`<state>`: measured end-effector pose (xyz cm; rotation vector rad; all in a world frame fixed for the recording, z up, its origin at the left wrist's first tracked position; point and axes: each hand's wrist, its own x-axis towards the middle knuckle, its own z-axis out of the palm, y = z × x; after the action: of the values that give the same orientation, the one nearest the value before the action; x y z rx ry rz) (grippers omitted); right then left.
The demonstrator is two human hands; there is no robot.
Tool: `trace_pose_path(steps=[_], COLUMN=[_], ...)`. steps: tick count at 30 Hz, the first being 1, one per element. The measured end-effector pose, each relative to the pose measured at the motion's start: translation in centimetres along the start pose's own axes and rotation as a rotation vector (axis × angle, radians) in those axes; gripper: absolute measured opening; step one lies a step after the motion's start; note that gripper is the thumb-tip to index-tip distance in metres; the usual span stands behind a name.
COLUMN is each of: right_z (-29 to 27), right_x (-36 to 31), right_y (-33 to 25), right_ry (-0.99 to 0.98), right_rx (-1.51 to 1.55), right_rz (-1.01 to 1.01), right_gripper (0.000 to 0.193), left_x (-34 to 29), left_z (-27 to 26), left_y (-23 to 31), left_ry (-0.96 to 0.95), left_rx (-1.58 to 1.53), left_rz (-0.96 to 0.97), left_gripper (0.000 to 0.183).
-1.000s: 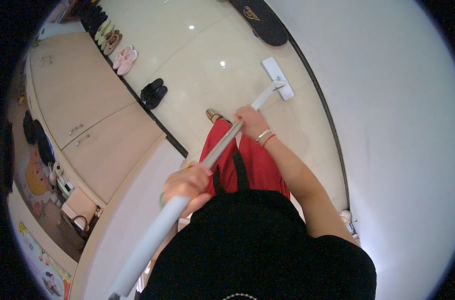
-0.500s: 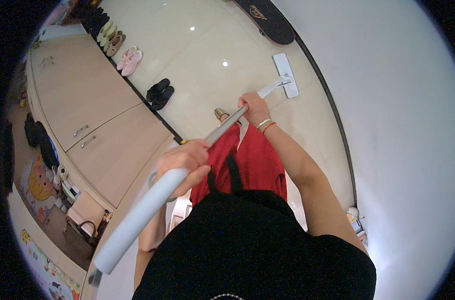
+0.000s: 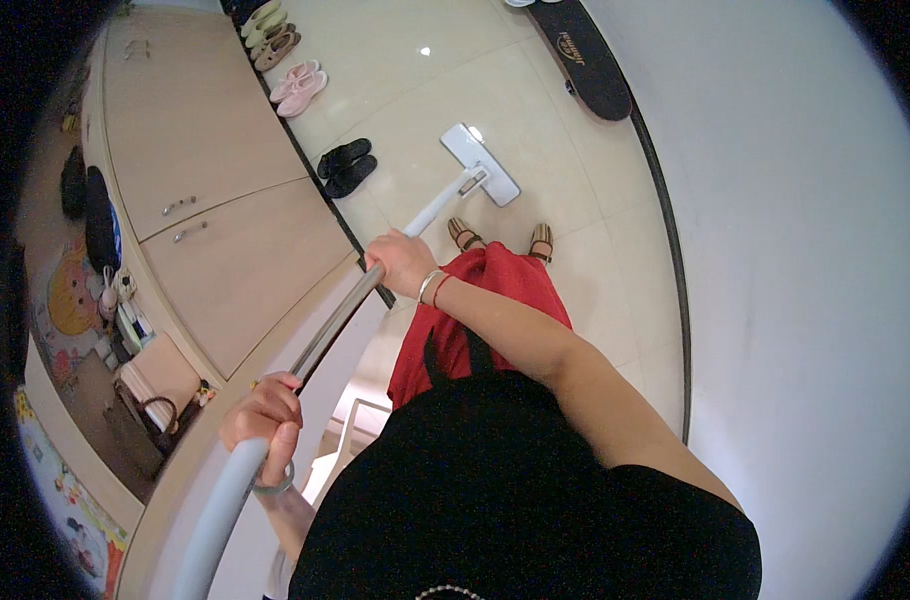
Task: The person mops a tiled floor in a home environment using a flat mop. They move the mop back and forth across the floor, covering areas near a shoe cabinet, a skateboard, and a dining set. The person navigates around furniture and obstacles while maintaining a consistent cleaning motion.
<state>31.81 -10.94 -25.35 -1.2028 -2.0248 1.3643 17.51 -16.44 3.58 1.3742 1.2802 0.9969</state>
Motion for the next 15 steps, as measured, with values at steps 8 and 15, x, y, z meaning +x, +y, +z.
trace_pose_path(steps=[8, 15], right_z=[-3.1, -6.7], right_x=[-2.0, -8.7], right_y=[-0.2, 6.6], right_ry=[-0.306, -0.043], right_rx=[-0.088, -0.133], right_rz=[0.036, 0.056], right_gripper=[0.016, 0.011], left_x=[-1.8, 0.1], left_z=[3.5, 9.6], left_y=[-1.1, -3.1], left_ry=[0.083, -0.016], left_rx=[-0.110, -0.248], left_rz=[0.101, 0.119], left_gripper=[0.030, 0.031])
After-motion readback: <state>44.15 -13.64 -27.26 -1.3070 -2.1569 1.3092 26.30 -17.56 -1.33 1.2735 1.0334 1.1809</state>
